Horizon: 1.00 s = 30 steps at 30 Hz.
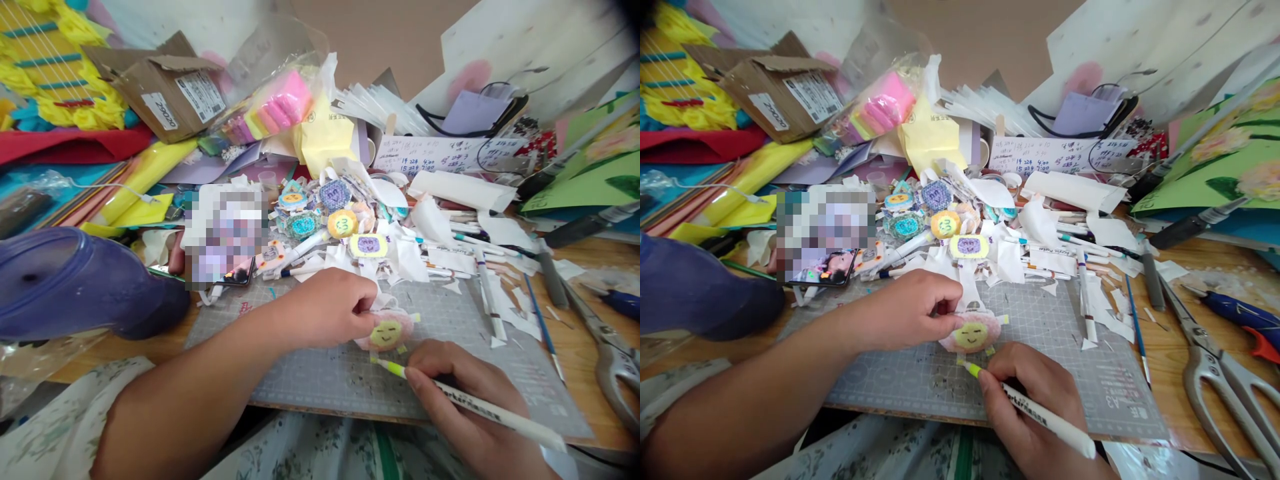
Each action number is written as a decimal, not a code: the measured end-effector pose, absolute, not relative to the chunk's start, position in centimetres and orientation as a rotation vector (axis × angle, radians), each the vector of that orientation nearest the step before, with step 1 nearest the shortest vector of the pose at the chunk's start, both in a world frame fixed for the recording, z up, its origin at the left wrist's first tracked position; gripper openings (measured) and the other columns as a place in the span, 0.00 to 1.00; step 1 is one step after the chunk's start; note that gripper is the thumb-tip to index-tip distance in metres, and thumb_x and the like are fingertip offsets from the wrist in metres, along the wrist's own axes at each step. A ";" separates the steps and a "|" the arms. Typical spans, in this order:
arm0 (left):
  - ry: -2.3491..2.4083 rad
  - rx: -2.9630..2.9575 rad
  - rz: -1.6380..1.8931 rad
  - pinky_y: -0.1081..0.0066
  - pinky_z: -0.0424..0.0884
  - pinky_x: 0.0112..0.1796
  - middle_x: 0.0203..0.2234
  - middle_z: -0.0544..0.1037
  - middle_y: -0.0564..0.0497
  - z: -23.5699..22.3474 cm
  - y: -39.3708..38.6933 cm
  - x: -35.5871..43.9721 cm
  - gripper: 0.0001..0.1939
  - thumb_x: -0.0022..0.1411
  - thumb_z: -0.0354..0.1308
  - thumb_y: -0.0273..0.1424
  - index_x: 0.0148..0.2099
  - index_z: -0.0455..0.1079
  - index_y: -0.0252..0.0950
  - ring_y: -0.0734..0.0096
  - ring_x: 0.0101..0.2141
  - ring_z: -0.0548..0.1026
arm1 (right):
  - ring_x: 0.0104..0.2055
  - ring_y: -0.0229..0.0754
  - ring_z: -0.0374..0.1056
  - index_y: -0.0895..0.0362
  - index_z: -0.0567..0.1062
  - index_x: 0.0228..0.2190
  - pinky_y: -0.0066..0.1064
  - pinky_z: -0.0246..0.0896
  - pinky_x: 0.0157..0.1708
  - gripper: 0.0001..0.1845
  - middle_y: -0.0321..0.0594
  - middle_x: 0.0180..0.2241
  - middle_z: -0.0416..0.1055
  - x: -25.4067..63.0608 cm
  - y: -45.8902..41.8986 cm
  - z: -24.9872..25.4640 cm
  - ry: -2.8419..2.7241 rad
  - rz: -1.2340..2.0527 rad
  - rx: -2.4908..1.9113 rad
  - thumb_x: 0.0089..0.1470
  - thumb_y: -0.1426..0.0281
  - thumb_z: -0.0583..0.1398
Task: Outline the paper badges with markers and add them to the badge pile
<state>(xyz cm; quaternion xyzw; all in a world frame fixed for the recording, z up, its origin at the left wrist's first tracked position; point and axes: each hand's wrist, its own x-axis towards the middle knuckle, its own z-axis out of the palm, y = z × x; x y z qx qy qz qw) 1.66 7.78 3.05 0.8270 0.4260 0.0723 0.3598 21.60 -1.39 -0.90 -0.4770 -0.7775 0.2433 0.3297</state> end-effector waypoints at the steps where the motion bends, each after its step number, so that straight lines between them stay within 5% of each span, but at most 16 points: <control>1: 1.096 2.132 0.184 0.73 0.49 0.23 0.17 0.61 0.59 3.1 7.8 1.7 0.13 0.55 0.56 0.30 0.22 0.57 0.36 0.77 0.21 0.58 | 0.22 0.35 0.66 0.53 0.66 0.26 0.25 0.60 0.22 0.08 0.31 0.22 0.68 21.6 -1.4 -0.9 -2.035 0.632 -1.252 0.57 0.74 0.56; 30: 1.095 2.129 0.186 0.73 0.49 0.23 0.16 0.60 0.59 3.1 7.8 1.7 0.13 0.54 0.55 0.30 0.22 0.56 0.36 0.77 0.21 0.58 | 0.22 0.33 0.65 0.53 0.66 0.27 0.24 0.60 0.22 0.08 0.30 0.22 0.68 21.5 -1.4 -1.0 -2.053 0.685 -1.217 0.58 0.74 0.56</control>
